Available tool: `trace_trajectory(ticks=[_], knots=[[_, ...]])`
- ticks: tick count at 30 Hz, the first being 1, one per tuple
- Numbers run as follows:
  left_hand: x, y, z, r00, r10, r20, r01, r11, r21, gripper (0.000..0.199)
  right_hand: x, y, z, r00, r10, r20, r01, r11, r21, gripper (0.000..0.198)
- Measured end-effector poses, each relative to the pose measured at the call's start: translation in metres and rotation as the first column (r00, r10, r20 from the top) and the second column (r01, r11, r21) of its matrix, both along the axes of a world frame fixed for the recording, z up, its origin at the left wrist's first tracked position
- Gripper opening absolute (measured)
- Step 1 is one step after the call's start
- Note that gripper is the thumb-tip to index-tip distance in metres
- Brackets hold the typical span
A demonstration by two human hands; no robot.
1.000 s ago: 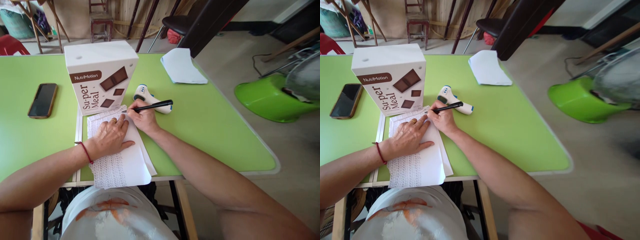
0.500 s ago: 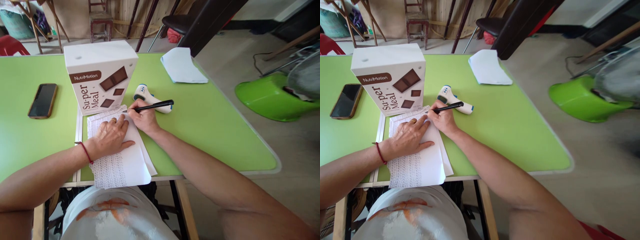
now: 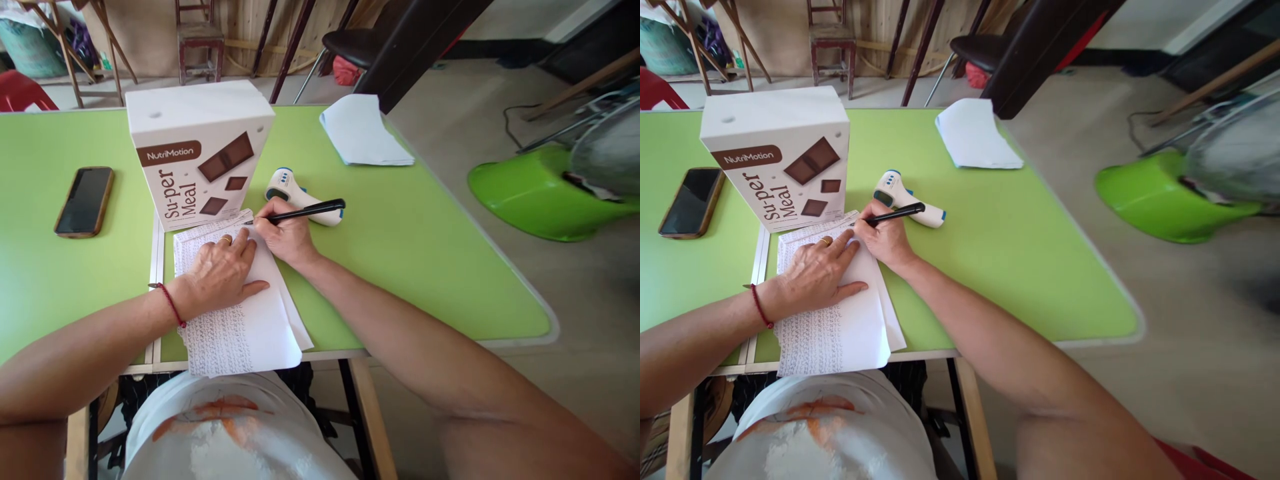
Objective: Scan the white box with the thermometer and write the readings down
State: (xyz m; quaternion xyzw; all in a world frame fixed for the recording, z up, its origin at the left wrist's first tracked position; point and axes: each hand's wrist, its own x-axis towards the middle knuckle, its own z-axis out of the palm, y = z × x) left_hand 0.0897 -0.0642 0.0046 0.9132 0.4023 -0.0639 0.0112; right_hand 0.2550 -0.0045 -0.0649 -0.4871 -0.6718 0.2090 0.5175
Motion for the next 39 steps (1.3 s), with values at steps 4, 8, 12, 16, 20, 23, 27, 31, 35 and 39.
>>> trace_trajectory(ticks=[4, 8, 12, 16, 20, 23, 27, 31, 35, 39], knots=[[-0.0012, 0.0007, -0.0024, 1.0, -0.016, 0.007, 0.015, 1.0, 0.026, 0.059, 0.0015, 0.0013, -0.0019, 0.999, -0.048, -0.025, 0.048, 0.999, 0.021, 0.014], [-0.0011, 0.0001, -0.0039, 1.0, -0.012, -0.002, 0.012, 1.0, 0.026, 0.061, 0.0008, 0.0026, -0.0029, 0.998, -0.054, -0.043, 0.057, 0.996, 0.071, 0.013], [-0.0012, -0.0009, -0.0028, 1.0, 0.001, -0.011, 0.0, 1.0, 0.021, 0.062, 0.0, 0.0025, -0.0023, 0.998, -0.048, -0.036, 0.05, 0.998, 0.05, 0.014], [-0.0016, -0.0007, -0.0025, 1.0, -0.005, -0.015, 0.006, 1.0, 0.03, 0.063, 0.0, 0.0018, -0.0012, 0.999, -0.027, -0.036, 0.029, 0.999, 0.041, 0.012], [-0.0015, -0.0006, -0.0038, 1.0, 0.004, -0.002, -0.003, 0.999, 0.033, 0.063, -0.0005, 0.0013, -0.0004, 0.999, -0.041, -0.024, 0.042, 0.999, 0.017, 0.011], [-0.0016, -0.0008, -0.0042, 1.0, 0.008, 0.006, -0.008, 1.0, 0.022, 0.062, -0.0011, 0.0009, 0.0002, 0.999, -0.045, -0.015, 0.045, 0.999, 0.015, 0.011], [-0.0018, -0.0001, -0.0039, 1.0, -0.002, -0.002, 0.002, 0.999, 0.032, 0.063, -0.0014, 0.0007, 0.0004, 0.999, -0.048, -0.006, 0.048, 0.999, 0.015, 0.01], [-0.0014, 0.0007, -0.0036, 1.0, -0.007, -0.001, 0.007, 0.999, 0.036, 0.062, -0.001, 0.0006, 0.0004, 0.999, -0.035, -0.005, 0.036, 0.999, 0.031, 0.01], [-0.0012, 0.0005, -0.0039, 1.0, -0.005, 0.003, 0.005, 0.999, 0.037, 0.06, -0.0002, 0.0005, 0.0001, 0.999, -0.04, 0.003, 0.04, 0.999, 0.019, 0.013], [-0.0015, 0.0002, -0.0042, 1.0, 0.002, 0.007, -0.002, 1.0, 0.028, 0.06, 0.0009, 0.0006, -0.0004, 1.0, -0.03, -0.007, 0.03, 0.999, 0.021, 0.014]])
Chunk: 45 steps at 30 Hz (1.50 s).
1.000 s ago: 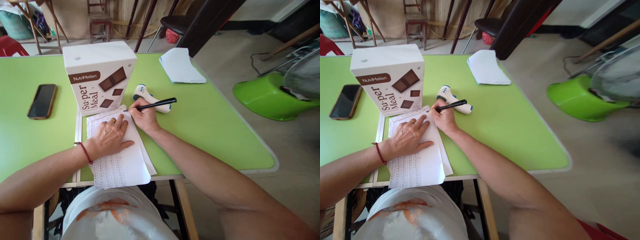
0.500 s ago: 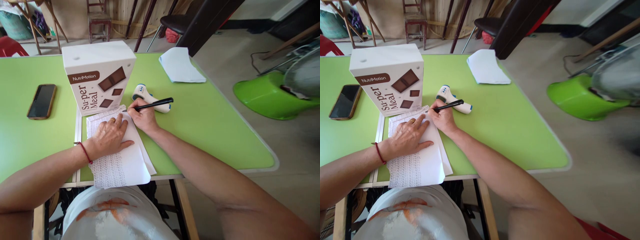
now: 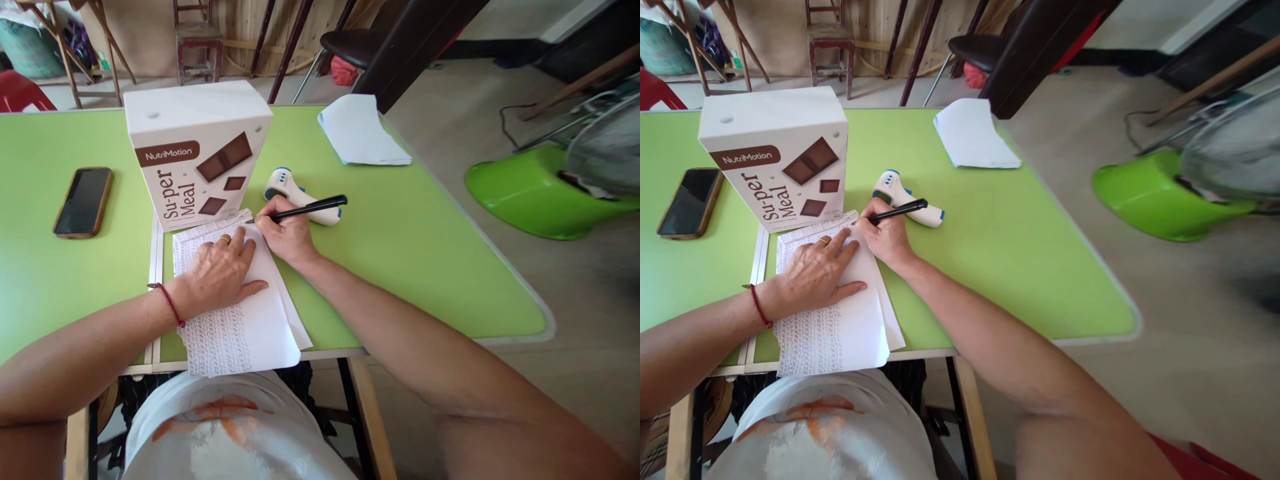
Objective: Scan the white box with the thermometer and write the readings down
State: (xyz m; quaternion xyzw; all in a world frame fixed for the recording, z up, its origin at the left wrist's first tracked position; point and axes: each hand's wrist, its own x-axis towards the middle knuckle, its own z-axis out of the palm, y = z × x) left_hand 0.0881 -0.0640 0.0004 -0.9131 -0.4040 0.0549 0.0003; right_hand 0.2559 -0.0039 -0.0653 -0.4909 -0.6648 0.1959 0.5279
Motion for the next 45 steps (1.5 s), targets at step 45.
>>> trace_trajectory(ticks=[45], knots=[[0.0002, -0.0009, -0.0007, 1.0, -0.001, 0.016, 0.001, 1.0, 0.002, 0.062, -0.0017, -0.0004, -0.0003, 1.0, -0.015, 0.003, 0.015, 0.997, 0.07, 0.015]])
